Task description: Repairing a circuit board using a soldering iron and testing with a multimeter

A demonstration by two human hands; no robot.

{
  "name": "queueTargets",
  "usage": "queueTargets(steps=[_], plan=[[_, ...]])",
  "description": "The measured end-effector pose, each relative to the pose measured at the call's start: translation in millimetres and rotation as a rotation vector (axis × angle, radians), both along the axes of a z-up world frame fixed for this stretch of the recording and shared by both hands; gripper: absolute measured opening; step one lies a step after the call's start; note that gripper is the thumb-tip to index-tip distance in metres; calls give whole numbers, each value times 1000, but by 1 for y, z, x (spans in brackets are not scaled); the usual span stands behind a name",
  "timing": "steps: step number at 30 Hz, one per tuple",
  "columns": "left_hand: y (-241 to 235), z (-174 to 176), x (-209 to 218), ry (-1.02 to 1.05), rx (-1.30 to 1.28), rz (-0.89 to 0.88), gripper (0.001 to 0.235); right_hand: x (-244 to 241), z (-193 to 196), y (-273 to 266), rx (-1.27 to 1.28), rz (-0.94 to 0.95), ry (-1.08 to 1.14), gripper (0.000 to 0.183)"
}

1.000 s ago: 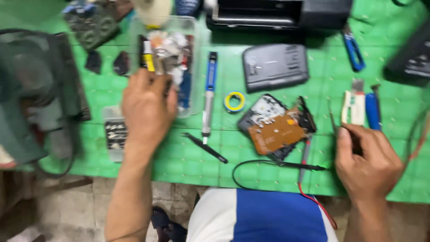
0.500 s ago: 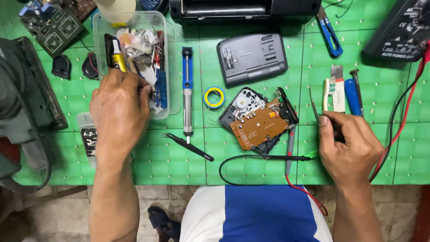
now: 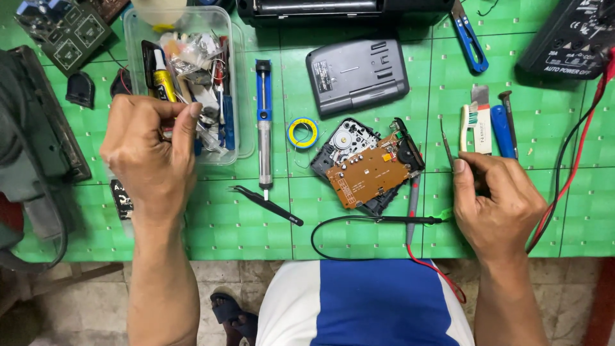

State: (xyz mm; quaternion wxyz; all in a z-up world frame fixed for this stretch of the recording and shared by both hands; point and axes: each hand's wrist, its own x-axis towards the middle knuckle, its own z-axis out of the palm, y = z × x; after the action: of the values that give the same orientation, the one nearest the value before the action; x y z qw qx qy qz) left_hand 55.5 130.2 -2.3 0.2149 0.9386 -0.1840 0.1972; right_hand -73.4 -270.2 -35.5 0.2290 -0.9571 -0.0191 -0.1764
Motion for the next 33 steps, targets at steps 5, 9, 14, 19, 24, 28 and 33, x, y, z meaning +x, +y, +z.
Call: queueTargets(steps=[5,9,14,19,24,28,33], plan=[[-2,1,1,47,-194,46,24,1,3,1,10,9,7,5],[-3,-3,3,117,-270,98,20,-3,3,0,12,29,-5,5],[-5,-5,2,328,-422,243,24,-7,-5,-4,-39,-21,11,6],[-14,7,5,393,-616,160,23,-9,-8,-6,-42,-12,12,5],[-18,10,2,474,-750,98,23,-13,1,-4,-98,-55,36,7],[-36,11,-15,432,-805,-2,24,-14,25,10,-11,-7,-13,10],[-89,12,-57,422,-952,-2,23,-9,57,58,148,133,-5,25]])
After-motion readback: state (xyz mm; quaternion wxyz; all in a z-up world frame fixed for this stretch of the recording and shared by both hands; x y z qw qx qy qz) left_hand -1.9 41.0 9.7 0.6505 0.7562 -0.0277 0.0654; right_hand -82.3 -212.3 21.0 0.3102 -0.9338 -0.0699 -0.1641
